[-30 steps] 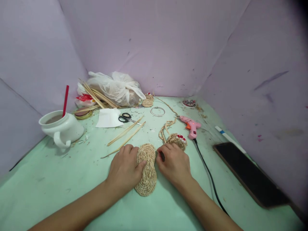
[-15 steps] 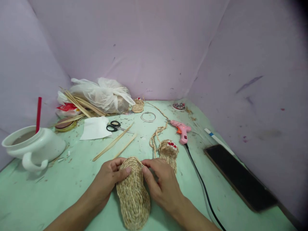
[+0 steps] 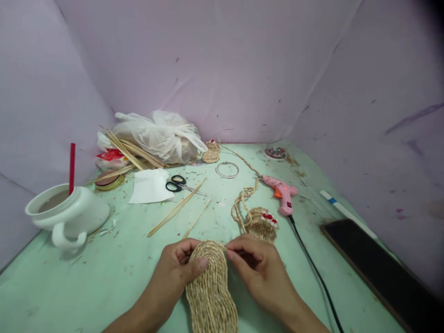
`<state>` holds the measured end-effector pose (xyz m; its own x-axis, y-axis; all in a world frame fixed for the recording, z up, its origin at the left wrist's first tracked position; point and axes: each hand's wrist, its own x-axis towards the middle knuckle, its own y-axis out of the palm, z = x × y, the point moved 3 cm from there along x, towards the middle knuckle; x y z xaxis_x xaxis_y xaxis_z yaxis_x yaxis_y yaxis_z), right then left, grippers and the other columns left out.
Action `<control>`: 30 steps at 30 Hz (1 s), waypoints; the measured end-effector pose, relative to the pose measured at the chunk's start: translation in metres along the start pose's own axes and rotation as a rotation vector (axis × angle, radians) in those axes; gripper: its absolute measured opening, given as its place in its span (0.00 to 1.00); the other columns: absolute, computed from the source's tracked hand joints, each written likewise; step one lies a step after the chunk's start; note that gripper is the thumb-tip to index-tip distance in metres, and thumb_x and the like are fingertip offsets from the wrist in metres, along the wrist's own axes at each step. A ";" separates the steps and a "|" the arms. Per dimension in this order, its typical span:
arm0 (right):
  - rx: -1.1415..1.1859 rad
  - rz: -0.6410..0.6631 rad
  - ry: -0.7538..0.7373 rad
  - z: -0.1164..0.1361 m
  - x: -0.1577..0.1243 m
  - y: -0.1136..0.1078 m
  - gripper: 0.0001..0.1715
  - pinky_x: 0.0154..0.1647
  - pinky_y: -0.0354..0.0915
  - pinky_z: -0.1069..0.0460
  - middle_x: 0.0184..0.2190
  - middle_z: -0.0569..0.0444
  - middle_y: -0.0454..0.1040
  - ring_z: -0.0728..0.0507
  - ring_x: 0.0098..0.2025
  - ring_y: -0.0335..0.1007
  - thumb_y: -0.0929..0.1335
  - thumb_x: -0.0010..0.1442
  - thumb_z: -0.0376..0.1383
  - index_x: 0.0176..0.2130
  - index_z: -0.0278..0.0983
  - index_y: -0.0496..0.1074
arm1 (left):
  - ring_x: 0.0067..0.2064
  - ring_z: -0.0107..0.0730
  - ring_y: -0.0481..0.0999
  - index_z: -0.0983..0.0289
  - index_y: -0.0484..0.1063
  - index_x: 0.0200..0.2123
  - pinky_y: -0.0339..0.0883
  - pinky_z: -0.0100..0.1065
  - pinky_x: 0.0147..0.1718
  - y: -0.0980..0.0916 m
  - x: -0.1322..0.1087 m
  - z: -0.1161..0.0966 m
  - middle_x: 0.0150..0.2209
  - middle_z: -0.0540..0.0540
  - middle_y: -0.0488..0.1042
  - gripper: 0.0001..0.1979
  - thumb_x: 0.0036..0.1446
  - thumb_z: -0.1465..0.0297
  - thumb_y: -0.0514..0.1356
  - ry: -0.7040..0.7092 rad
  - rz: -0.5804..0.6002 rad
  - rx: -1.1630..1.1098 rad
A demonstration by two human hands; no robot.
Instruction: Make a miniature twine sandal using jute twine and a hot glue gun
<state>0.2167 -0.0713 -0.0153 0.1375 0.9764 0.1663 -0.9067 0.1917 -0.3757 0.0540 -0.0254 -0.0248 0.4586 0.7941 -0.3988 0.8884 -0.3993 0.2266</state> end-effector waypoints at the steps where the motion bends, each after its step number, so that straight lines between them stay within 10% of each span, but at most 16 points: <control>1: -0.028 -0.018 -0.029 0.001 0.000 0.000 0.08 0.24 0.62 0.54 0.24 0.54 0.73 0.48 0.26 0.69 0.66 0.56 0.33 0.29 0.37 0.75 | 0.28 0.30 0.71 0.67 0.75 0.29 0.64 0.29 0.29 -0.001 0.000 0.001 0.25 0.53 0.75 0.14 0.40 0.65 0.70 0.000 -0.007 0.001; 14: -0.140 -0.081 -0.207 0.008 -0.004 0.002 0.09 0.26 0.67 0.54 0.27 0.52 0.73 0.48 0.28 0.70 0.65 0.56 0.29 0.37 0.35 0.74 | 0.28 0.32 0.72 0.66 0.74 0.26 0.65 0.30 0.29 0.001 -0.001 0.001 0.24 0.52 0.74 0.14 0.37 0.65 0.71 -0.082 0.005 -0.067; 19: -0.286 -0.230 -0.245 0.013 -0.002 -0.043 0.16 0.44 0.70 0.47 0.44 0.48 0.74 0.41 0.46 0.72 0.69 0.55 0.37 0.45 0.40 0.72 | 0.25 0.32 0.72 0.67 0.72 0.24 0.64 0.31 0.27 0.000 -0.001 -0.005 0.23 0.54 0.74 0.12 0.36 0.67 0.69 -0.183 0.052 -0.166; 23: -0.550 -0.477 0.059 -0.017 0.018 -0.120 0.20 0.34 0.70 0.45 0.38 0.47 0.77 0.39 0.35 0.75 0.68 0.52 0.47 0.43 0.40 0.74 | 0.25 0.32 0.72 0.67 0.72 0.23 0.64 0.31 0.27 0.001 -0.004 -0.011 0.23 0.54 0.75 0.10 0.35 0.70 0.68 -0.228 0.023 -0.209; 25: -0.793 -0.385 0.357 -0.041 0.032 -0.146 0.21 0.28 0.67 0.46 0.34 0.44 0.77 0.39 0.30 0.75 0.66 0.53 0.47 0.41 0.35 0.74 | 0.26 0.33 0.73 0.67 0.73 0.24 0.65 0.32 0.28 0.002 -0.006 -0.013 0.23 0.54 0.76 0.10 0.34 0.72 0.67 -0.249 -0.003 -0.247; 30: -0.901 -0.222 0.449 -0.070 0.060 -0.151 0.23 0.16 0.54 0.49 0.15 0.47 0.71 0.38 0.19 0.68 0.66 0.50 0.52 0.17 0.39 0.71 | 0.25 0.33 0.74 0.67 0.73 0.25 0.67 0.34 0.28 0.001 -0.007 -0.015 0.25 0.54 0.77 0.09 0.33 0.75 0.65 -0.261 -0.073 -0.327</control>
<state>0.3895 -0.0351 -0.0121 0.5697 0.8214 0.0287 -0.2328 0.1948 -0.9528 0.0518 -0.0247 -0.0087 0.4219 0.6554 -0.6264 0.8847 -0.1466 0.4424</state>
